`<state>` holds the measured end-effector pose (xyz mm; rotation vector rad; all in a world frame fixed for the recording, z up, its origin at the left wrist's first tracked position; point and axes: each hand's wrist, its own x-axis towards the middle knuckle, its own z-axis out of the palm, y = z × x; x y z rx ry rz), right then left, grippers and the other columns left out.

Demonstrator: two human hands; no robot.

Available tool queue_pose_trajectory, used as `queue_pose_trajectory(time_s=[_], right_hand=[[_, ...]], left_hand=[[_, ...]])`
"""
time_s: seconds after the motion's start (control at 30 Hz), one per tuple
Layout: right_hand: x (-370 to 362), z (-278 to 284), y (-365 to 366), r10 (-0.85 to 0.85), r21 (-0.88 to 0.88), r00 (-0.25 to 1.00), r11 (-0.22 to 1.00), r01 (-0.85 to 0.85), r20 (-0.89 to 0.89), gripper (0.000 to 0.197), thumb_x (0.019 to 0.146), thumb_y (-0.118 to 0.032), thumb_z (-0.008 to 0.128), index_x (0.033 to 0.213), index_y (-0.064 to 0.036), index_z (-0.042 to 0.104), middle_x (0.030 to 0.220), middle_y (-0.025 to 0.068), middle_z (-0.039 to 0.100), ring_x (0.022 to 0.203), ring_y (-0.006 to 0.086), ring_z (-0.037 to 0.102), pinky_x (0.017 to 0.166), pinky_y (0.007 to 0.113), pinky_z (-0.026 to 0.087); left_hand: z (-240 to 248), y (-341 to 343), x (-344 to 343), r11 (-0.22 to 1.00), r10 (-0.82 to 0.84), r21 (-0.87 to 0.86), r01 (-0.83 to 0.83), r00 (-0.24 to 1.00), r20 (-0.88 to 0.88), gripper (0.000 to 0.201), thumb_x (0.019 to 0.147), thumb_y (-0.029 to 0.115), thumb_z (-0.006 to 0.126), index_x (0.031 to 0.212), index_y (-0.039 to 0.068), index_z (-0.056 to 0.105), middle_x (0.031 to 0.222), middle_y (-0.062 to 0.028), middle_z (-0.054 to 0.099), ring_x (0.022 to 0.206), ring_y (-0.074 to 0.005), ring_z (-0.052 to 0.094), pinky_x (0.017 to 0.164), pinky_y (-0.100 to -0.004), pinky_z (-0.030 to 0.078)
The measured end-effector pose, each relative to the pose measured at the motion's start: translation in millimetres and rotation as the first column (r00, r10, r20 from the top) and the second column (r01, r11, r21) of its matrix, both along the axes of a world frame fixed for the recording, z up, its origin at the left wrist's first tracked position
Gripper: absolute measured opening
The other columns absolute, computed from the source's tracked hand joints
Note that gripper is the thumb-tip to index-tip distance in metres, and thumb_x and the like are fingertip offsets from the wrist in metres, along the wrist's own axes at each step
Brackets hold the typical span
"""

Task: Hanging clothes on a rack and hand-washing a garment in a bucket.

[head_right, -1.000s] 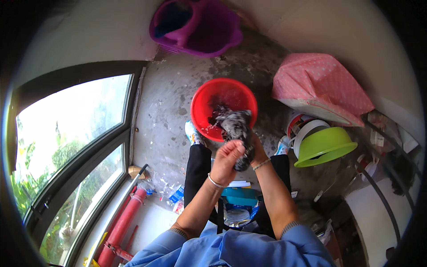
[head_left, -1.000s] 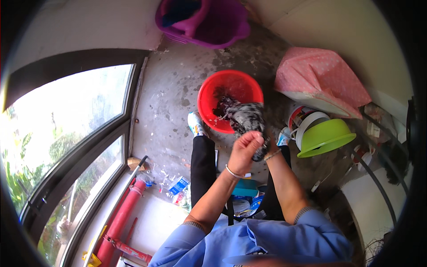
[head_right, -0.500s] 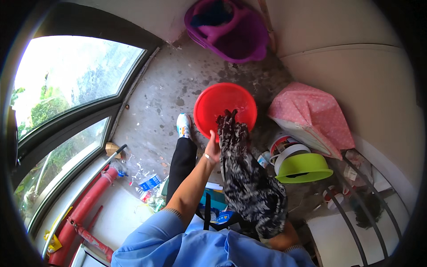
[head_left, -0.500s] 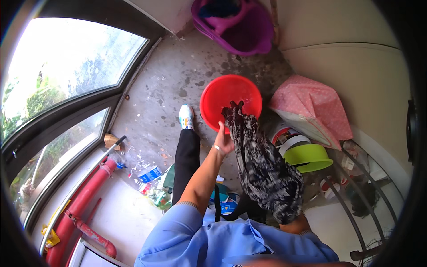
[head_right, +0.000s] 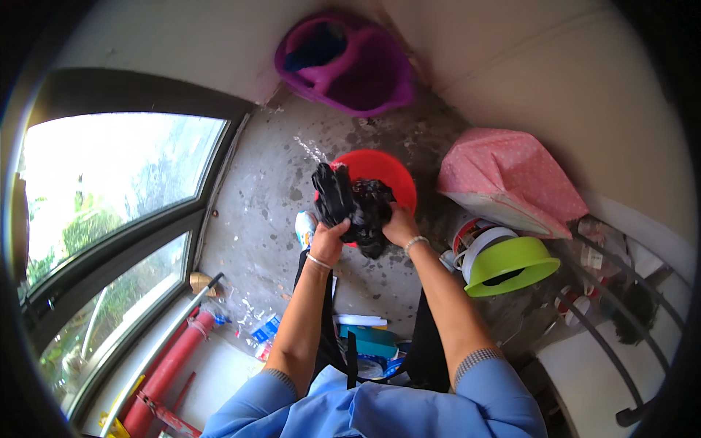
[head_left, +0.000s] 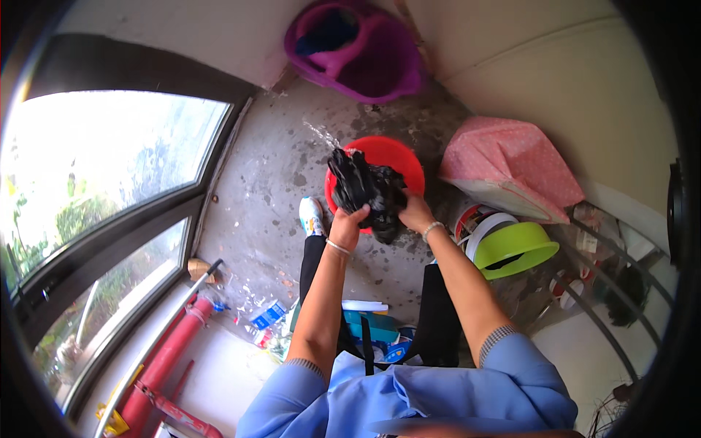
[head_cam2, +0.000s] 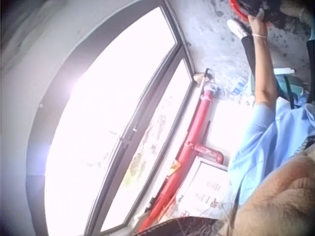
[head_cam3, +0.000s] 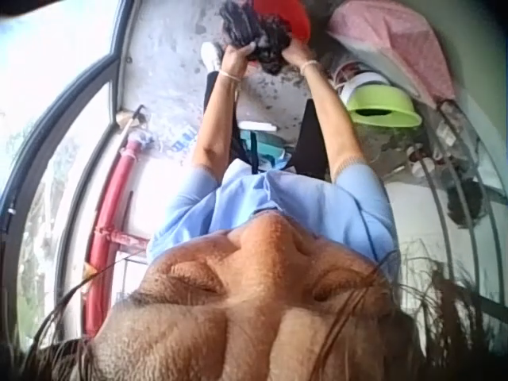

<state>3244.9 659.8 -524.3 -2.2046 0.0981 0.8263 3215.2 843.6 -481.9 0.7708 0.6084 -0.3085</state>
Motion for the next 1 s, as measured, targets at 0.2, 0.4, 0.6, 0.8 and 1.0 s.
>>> queue_pose_trajectory(time_s=[0.2, 0.4, 0.6, 0.8, 1.0], right_hand=[[43.4, 33.6, 4.9, -0.383, 0.372, 0.553, 0.452, 0.811, -0.740, 0.053, 0.081, -0.044, 0.060, 0.111, -0.0008, 0.053, 0.094, 0.0074, 0.060, 0.089, 0.0148, 0.056, 0.081, 0.027, 0.043], [33.2, 82.1, -16.6, -0.407, 0.588, 0.841, 0.601, 0.541, -0.357, 0.035, 0.081, -0.007, 0.056, 0.111, 0.0091, 0.052, 0.103, 0.0100, 0.059, 0.097, 0.0130, 0.053, 0.088, 0.026, 0.040], [4.9, 175.7, -4.9, -0.432, 0.605, 0.873, 0.639, 0.475, -0.229, 0.029, 0.081, 0.000, 0.056, 0.110, 0.0046, 0.053, 0.106, 0.0062, 0.056, 0.097, 0.0089, 0.051, 0.085, 0.023, 0.041], [6.9, 189.8, -22.1, -0.342, 0.588, 0.933, 0.734, 0.340, -0.112, 0.026, 0.084, -0.005, 0.056, 0.109, 0.0024, 0.054, 0.103, 0.0063, 0.060, 0.093, 0.0108, 0.054, 0.082, 0.025, 0.043], [26.5, 216.6, -48.1, -0.232, 0.163, 0.862, 0.971, 0.176, 0.451, 0.022, 0.084, -0.011, 0.055, 0.105, -0.0025, 0.057, 0.090, 0.0163, 0.063, 0.083, 0.0273, 0.062, 0.071, 0.033, 0.046]], left_hand=[[48.6, -13.0, -13.6, 0.816, -0.522, 0.348, 0.462, 0.847, 0.099, 0.037, 0.075, 0.002, 0.064, 0.111, 0.004, 0.054, 0.099, 0.0018, 0.059, 0.091, -0.0076, 0.053, 0.083, -0.0235, 0.042], [43.3, -27.3, -46.4, 0.857, -0.281, 0.426, 0.288, 0.956, -0.082, 0.039, 0.078, 0.016, 0.068, 0.110, 0.001, 0.052, 0.092, 0.0020, 0.056, 0.089, -0.0089, 0.053, 0.074, -0.0217, 0.044], [-3.9, -10.1, -66.9, 0.893, -0.233, 0.309, 0.328, 0.923, -0.306, 0.058, 0.078, 0.010, 0.064, 0.130, 0.007, 0.039, 0.124, -0.0045, 0.047, 0.108, -0.0175, 0.048, 0.085, -0.0289, 0.043], [84.9, -32.7, 23.5, 0.762, -0.550, 0.544, 0.352, 0.795, 0.256, 0.066, 0.067, -0.001, 0.063, 0.129, 0.007, 0.040, 0.125, -0.0104, 0.048, 0.106, -0.0231, 0.051, 0.084, -0.0340, 0.046], [87.2, -9.0, 21.5, 0.819, -0.439, 0.474, 0.322, 0.885, 0.157, 0.020, 0.074, -0.003, 0.062, 0.094, -0.002, 0.059, 0.088, -0.0027, 0.055, 0.085, -0.0116, 0.055, 0.077, -0.0243, 0.044]])
